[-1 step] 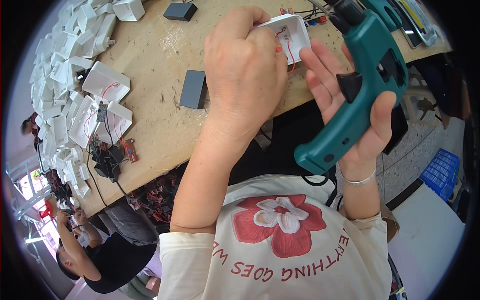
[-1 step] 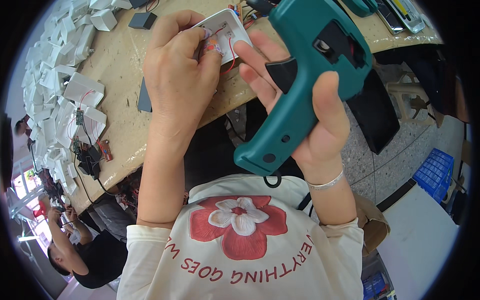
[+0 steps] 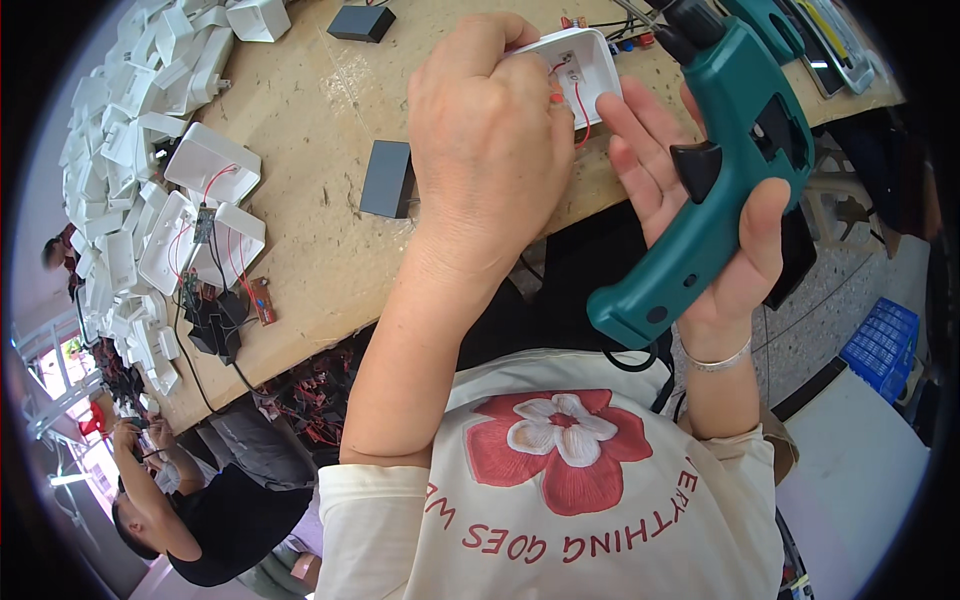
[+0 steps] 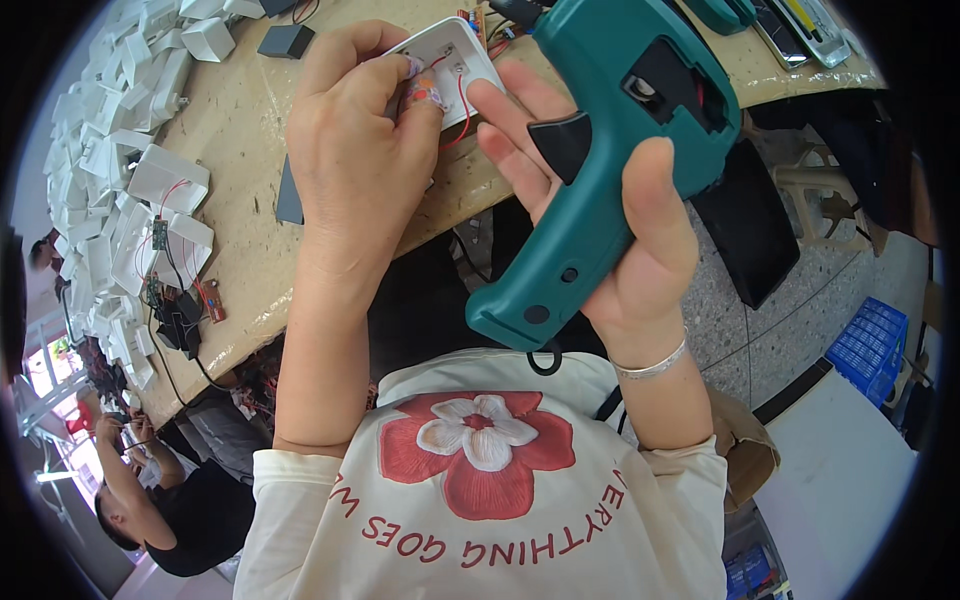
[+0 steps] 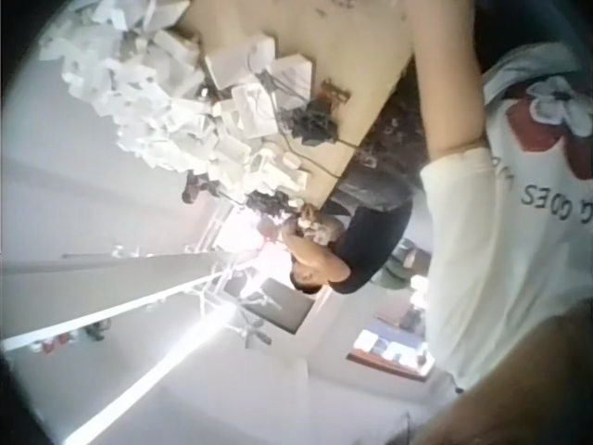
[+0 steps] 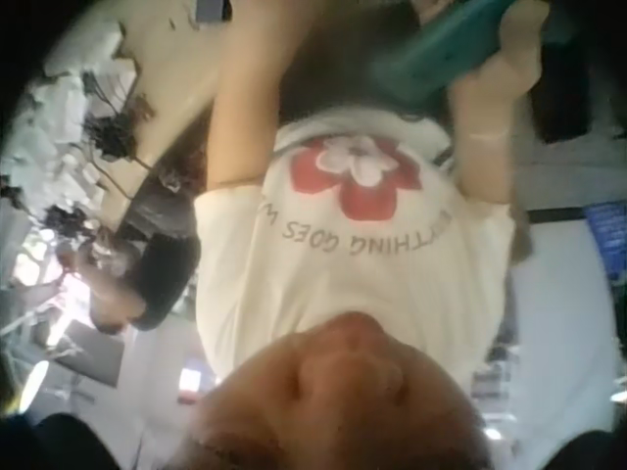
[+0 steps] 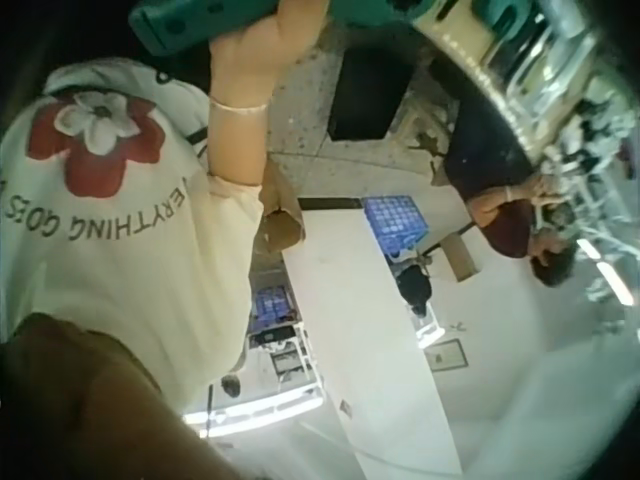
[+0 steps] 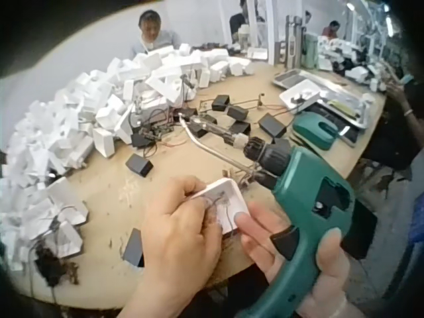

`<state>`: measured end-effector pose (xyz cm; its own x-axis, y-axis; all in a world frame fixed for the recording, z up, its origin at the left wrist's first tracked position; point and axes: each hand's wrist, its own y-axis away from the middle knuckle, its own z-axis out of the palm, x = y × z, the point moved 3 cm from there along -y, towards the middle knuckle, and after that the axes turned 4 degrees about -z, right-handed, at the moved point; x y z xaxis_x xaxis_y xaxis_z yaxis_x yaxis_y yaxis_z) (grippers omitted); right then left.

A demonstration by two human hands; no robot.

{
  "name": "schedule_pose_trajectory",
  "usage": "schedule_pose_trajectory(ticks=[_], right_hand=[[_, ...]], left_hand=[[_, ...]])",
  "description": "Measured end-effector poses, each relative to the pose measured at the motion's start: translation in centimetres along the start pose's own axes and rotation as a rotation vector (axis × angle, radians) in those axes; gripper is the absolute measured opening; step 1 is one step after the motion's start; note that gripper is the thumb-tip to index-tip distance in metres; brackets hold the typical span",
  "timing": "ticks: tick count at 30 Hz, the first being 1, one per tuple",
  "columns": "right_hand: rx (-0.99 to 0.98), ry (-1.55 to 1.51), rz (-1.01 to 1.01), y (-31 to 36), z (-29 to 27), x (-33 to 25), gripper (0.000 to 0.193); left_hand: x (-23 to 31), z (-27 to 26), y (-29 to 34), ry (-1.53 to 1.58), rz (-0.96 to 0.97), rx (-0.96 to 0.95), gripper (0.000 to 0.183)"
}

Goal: The person solders wires inside plastic casings using a soldering iron, transfers assembled casings into a bin, and arranges new circuit boards and casings on the table.

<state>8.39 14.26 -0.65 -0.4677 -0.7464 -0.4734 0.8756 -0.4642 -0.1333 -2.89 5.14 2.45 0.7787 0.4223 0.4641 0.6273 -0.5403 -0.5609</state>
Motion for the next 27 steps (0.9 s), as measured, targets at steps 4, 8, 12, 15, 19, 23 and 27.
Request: schedule_pose_trajectory(ticks=[4, 8, 12, 15, 19, 23, 27], right_hand=[[0.032, -0.001, -0.007, -0.3, 0.2, 0.1, 0.081], [0.022, -0.048, 0.007, -0.6, 0.4, 0.2, 0.084], [0.011, 0.004, 0.007, -0.9, 0.9, 0.0, 0.084], [0.016, 0.009, 0.003, -1.0, 1.0, 0.0, 0.083], [0.021, 0.025, 0.003, -1.1, 1.2, 0.3, 0.083], [0.023, 0.024, 0.006, -1.1, 1.1, 0.3, 0.083], [0.025, 0.027, 0.001, -1.0, 1.0, 0.2, 0.083]], left_hand=[[-0.1, -0.1, -0.3, -0.024, 0.010, -0.009, 0.016], [-1.0, -0.3, -0.5, 0.058, -0.116, -0.038, 0.017], [-1.4, -0.3, -1.0, 0.220, -0.253, -0.110, 0.016], [-1.7, -0.1, -1.0, 0.321, -0.343, -0.123, 0.016], [-1.9, -0.3, -1.0, 0.295, -0.343, -0.132, 0.016], [-1.9, -0.3, -1.0, 0.282, -0.326, -0.123, 0.017], [-1.5, -0.5, -1.0, 0.264, -0.285, -0.121, 0.019]])
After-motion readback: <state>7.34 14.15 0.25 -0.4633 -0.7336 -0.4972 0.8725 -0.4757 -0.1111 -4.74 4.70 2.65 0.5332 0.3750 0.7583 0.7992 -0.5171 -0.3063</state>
